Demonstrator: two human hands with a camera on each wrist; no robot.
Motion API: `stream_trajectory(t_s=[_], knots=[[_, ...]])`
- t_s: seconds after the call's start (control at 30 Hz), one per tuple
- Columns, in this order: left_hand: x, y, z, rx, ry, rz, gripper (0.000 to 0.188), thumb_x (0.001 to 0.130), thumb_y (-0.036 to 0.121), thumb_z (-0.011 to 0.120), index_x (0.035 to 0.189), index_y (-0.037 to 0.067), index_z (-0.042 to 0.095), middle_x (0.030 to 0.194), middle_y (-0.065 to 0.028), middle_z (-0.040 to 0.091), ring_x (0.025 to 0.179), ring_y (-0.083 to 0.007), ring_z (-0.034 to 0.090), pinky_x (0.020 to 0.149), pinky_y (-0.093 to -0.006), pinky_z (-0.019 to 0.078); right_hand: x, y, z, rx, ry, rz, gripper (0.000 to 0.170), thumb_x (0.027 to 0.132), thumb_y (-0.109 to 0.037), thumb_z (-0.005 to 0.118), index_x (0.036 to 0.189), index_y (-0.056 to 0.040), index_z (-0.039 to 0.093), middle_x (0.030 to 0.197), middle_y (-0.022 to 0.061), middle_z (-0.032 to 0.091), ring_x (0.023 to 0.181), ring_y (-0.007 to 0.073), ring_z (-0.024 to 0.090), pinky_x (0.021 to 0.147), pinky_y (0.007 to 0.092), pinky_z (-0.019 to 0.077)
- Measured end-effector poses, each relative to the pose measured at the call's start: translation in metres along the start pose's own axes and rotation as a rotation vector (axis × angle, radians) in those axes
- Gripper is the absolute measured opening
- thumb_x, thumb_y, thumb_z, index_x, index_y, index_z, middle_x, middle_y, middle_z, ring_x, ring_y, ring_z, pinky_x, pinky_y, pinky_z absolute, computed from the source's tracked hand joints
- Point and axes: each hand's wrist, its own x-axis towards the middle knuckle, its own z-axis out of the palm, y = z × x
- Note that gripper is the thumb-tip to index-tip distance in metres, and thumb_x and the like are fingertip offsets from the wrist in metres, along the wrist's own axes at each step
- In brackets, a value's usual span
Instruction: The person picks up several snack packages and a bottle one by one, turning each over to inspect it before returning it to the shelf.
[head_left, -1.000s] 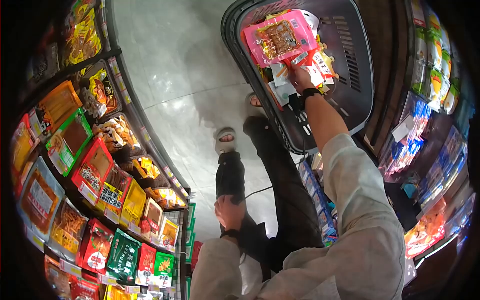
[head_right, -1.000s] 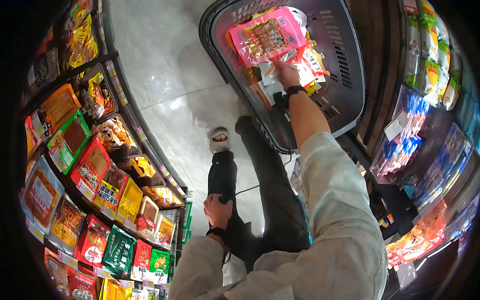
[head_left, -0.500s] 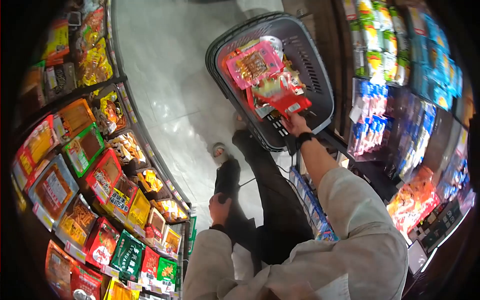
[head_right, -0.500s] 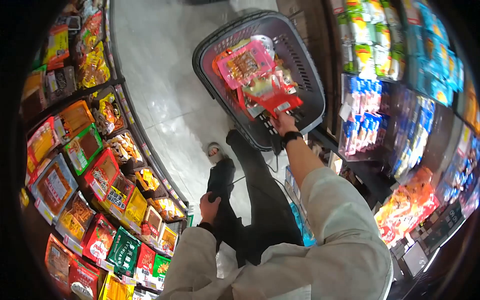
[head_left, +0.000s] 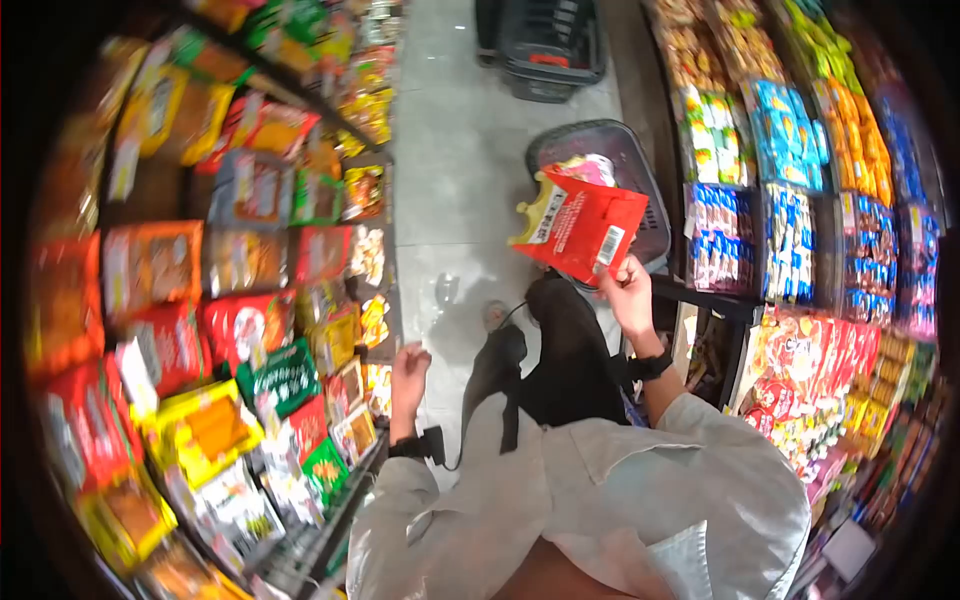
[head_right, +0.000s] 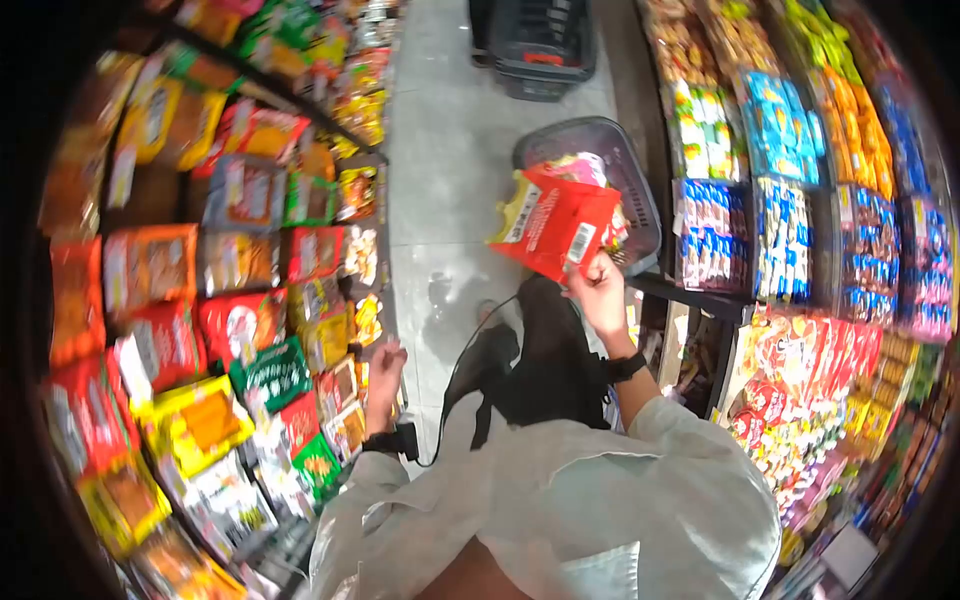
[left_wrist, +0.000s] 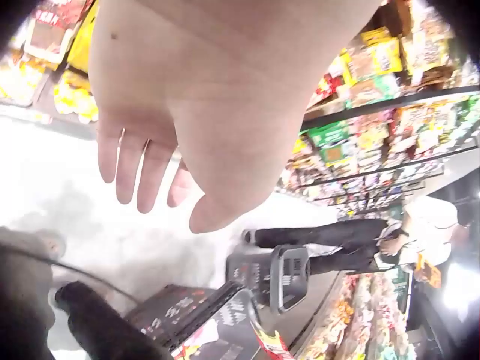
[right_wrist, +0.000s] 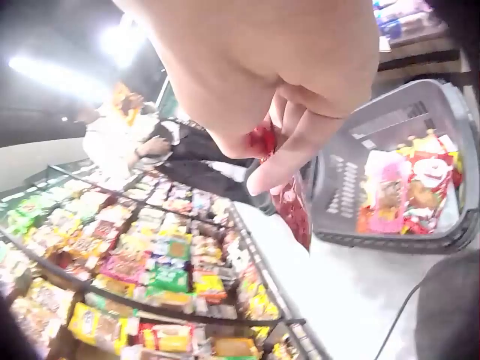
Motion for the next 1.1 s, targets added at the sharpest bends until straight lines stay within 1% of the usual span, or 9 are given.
stream_trajectory(t_s=[0.1,0.17,0.3,0.37,0.43,0.6,0.77,0.93,1.1], knots=[[-0.057,0.059,-0.02,-0.107,0.074,0.022,0.036,0.096,0.018,0.064,0.128,0.004,0.057,0.108,-0.0072,0.066,0.101,-0.0143,0.062,0.093,-0.0293,0.0474,-0.043,-0.015,0.037,-0.261,-0.235,-0.241,0.02,0.087,-0.005,0.072,0.079,-0.0051,0.054,0.071,-0.0032,0.062,0.062,0.0005,0.053,0.06,0.0233,0.0536],[-0.11,0.11,-0.019,-0.256,0.049,0.045,0.045,0.101,0.039,0.053,0.128,0.003,0.057,0.112,-0.0112,0.067,0.103,-0.0184,0.064,0.094,-0.0328,0.0485,-0.077,-0.048,0.068,-0.29,-0.419,-0.303,0.021,0.085,-0.005,0.074,0.079,-0.0033,0.054,0.079,0.0016,0.069,0.065,0.0027,0.058,0.062,0.0242,0.0547],[-0.165,0.121,-0.027,-0.85,-0.085,0.135,0.069,0.1,0.061,0.038,0.134,0.003,0.053,0.121,-0.0182,0.065,0.107,-0.0246,0.065,0.095,-0.0388,0.0507,-0.126,-0.081,0.116,-0.279,-0.81,-0.51,0.019,0.084,0.0,0.072,0.078,-0.0014,0.054,0.092,0.0106,0.073,0.077,0.0093,0.07,0.069,0.0245,0.0559],[-0.19,0.112,-0.022,-1.232,-0.131,0.272,0.081,0.097,0.069,0.034,0.14,0.002,0.046,0.126,-0.021,0.063,0.11,-0.0295,0.066,0.097,-0.045,0.0525,-0.141,-0.084,0.121,-0.351,-1.051,-0.506,0.014,0.077,0.005,0.072,0.078,-0.0005,0.059,0.112,0.0104,0.073,0.097,0.0192,0.072,0.08,0.0292,0.057],[-0.226,0.119,-0.009,-1.45,0.228,0.184,0.08,0.097,0.07,0.035,0.14,0.003,0.046,0.128,-0.0197,0.063,0.111,-0.0317,0.065,0.096,-0.0475,0.0536,-0.153,-0.094,0.125,-0.365,-1.244,-0.705,0.014,0.073,0.006,0.072,0.077,-0.0017,0.061,0.116,0.0062,0.072,0.104,0.0229,0.069,0.083,0.0317,0.0572],[-0.279,0.078,0.034,-1.283,0.528,0.147,0.053,0.089,0.009,0.068,0.136,0.0,0.047,0.128,-0.0163,0.063,0.109,-0.0263,0.066,0.093,-0.0406,0.0564,-0.164,-0.098,0.113,-0.358,-1.493,-0.732,0.017,0.07,0.008,0.07,0.08,-0.0052,0.063,0.108,0.0037,0.073,0.11,0.0284,0.064,0.09,0.0369,0.0533],[-0.329,0.095,0.075,-1.055,0.676,0.158,0.054,0.087,0.004,0.068,0.137,-0.001,0.046,0.129,-0.0141,0.062,0.114,-0.0235,0.063,0.096,-0.0382,0.0524,-0.16,-0.101,0.096,-0.456,-1.658,-0.738,0.026,0.069,0.002,0.075,0.091,-0.0088,0.066,0.108,0.0074,0.067,0.113,0.0297,0.059,0.093,0.0371,0.0494],[-0.359,0.098,0.107,-0.922,0.623,0.07,0.045,0.089,0.006,0.07,0.13,0.0,0.055,0.123,-0.0088,0.066,0.109,-0.0173,0.063,0.095,-0.0341,0.0505,-0.151,-0.085,0.081,-0.489,-1.848,-0.442,0.064,0.071,-0.012,0.086,0.126,-0.0106,0.053,0.132,0.0095,0.053,0.113,0.0249,0.06,0.094,0.038,0.0503],[-0.368,0.096,0.114,-0.773,0.471,0.161,0.044,0.09,0.007,0.07,0.131,0.001,0.055,0.122,-0.0079,0.066,0.109,-0.0169,0.062,0.095,-0.0345,0.0507,-0.164,-0.089,0.064,-0.303,-1.739,0.172,0.072,0.076,-0.004,0.083,0.137,-0.0085,0.045,0.139,0.0104,0.051,0.115,0.019,0.06,0.096,0.0369,0.0505]])
